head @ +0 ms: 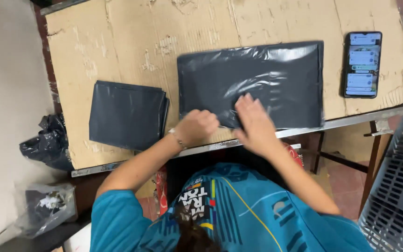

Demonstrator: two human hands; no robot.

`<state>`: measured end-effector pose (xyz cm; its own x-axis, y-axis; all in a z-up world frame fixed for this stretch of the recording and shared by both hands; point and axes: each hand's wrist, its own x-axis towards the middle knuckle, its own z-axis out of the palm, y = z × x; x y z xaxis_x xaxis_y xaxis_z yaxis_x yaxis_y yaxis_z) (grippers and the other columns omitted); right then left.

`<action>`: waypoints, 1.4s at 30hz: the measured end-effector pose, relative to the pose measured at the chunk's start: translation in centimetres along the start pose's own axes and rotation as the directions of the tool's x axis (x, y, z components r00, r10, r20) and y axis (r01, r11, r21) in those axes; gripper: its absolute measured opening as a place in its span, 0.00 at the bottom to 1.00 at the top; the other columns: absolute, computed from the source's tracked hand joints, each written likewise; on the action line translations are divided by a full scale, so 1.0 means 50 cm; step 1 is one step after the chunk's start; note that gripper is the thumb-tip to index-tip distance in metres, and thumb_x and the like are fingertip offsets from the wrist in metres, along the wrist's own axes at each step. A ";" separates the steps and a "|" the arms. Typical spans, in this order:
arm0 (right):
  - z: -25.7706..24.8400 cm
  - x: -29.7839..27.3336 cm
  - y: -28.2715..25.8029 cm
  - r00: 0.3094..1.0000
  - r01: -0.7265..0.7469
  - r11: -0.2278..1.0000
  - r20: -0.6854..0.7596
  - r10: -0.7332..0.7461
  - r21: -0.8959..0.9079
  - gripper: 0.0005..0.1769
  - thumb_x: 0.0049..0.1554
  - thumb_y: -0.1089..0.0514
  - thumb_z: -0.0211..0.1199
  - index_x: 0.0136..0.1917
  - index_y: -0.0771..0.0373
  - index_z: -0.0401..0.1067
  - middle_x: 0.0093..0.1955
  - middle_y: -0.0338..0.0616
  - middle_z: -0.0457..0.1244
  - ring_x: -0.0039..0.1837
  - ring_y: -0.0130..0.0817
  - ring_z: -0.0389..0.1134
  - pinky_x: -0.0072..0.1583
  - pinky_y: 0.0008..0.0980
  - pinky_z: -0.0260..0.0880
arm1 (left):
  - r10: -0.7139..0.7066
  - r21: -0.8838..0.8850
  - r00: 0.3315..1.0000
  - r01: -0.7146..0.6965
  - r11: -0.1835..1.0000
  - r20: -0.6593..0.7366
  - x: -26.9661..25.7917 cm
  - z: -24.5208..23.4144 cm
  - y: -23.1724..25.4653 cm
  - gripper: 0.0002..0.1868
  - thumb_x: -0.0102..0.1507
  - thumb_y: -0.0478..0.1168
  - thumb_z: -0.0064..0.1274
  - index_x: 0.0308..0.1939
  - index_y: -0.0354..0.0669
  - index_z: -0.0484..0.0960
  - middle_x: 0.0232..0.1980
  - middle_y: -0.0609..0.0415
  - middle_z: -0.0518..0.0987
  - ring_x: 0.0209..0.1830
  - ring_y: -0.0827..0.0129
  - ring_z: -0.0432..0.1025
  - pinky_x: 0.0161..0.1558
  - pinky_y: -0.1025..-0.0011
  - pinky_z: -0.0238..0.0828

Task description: Folding plastic bags and placing them into a plastic basket

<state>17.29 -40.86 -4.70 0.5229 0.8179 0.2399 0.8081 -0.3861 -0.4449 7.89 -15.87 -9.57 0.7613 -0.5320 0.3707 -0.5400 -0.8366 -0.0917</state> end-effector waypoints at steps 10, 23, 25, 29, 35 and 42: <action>0.051 -0.288 0.068 0.949 -0.204 0.773 -0.073 0.308 0.601 0.17 0.58 0.51 0.65 0.53 0.67 0.80 0.60 0.56 0.70 0.72 0.62 0.64 0.71 0.60 0.63 | 0.261 -0.771 0.727 0.576 0.273 0.635 0.331 0.077 -0.118 0.36 0.60 0.77 0.36 0.49 0.59 0.85 0.48 0.57 0.85 0.54 0.61 0.79 0.56 0.60 0.70; 0.011 -0.296 0.114 0.366 -0.080 -0.266 0.276 0.888 0.961 0.07 0.71 0.54 0.51 0.57 0.57 0.67 0.54 0.48 0.68 0.56 0.45 0.75 0.59 0.52 0.78 | -0.581 -0.324 0.797 0.600 0.731 0.165 0.319 0.142 -0.073 0.21 0.68 0.65 0.44 0.36 0.55 0.72 0.30 0.56 0.80 0.33 0.59 0.80 0.34 0.61 0.77; -0.011 -0.291 0.089 0.357 -0.118 -0.225 0.253 0.899 0.967 0.07 0.70 0.54 0.52 0.56 0.58 0.66 0.53 0.49 0.68 0.54 0.45 0.75 0.57 0.49 0.79 | -0.635 -0.181 0.753 0.658 0.731 0.172 0.359 0.130 -0.060 0.24 0.66 0.69 0.42 0.42 0.55 0.71 0.36 0.53 0.81 0.35 0.55 0.81 0.34 0.55 0.78; -0.061 -0.291 0.037 0.281 -0.460 -0.062 0.212 0.936 0.886 0.10 0.67 0.51 0.58 0.46 0.48 0.59 0.38 0.31 0.60 0.31 0.19 0.58 0.27 0.22 0.51 | -0.662 -0.102 0.731 0.680 0.726 0.165 0.404 0.124 -0.023 0.20 0.63 0.62 0.52 0.44 0.53 0.80 0.48 0.54 0.77 0.44 0.56 0.74 0.32 0.55 0.71; -0.059 -0.283 0.065 0.549 -0.495 0.393 -0.072 0.833 0.775 0.11 0.67 0.53 0.62 0.59 0.52 0.63 0.54 0.32 0.60 0.56 0.20 0.58 0.61 0.21 0.60 | -0.394 -0.327 0.839 0.278 0.903 -0.376 0.286 -0.196 0.069 0.10 0.69 0.45 0.49 0.38 0.46 0.71 0.43 0.55 0.67 0.36 0.64 0.71 0.31 0.64 0.71; 0.085 -0.012 0.043 0.784 -0.405 0.345 0.128 0.607 0.847 0.15 0.57 0.56 0.69 0.57 0.61 0.75 0.56 0.35 0.68 0.56 0.24 0.68 0.64 0.27 0.71 | -0.836 -0.031 0.545 0.839 0.544 0.065 -0.071 -0.431 -0.032 0.24 0.59 0.64 0.65 0.27 0.51 0.78 0.35 0.56 0.77 0.20 0.54 0.73 0.20 0.55 0.63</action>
<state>17.55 -40.35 -9.48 0.8660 0.4615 -0.1924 -0.1628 -0.1034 -0.9812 -1.68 -9.81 9.15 0.8894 0.4013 0.2190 0.3336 -0.8972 0.2894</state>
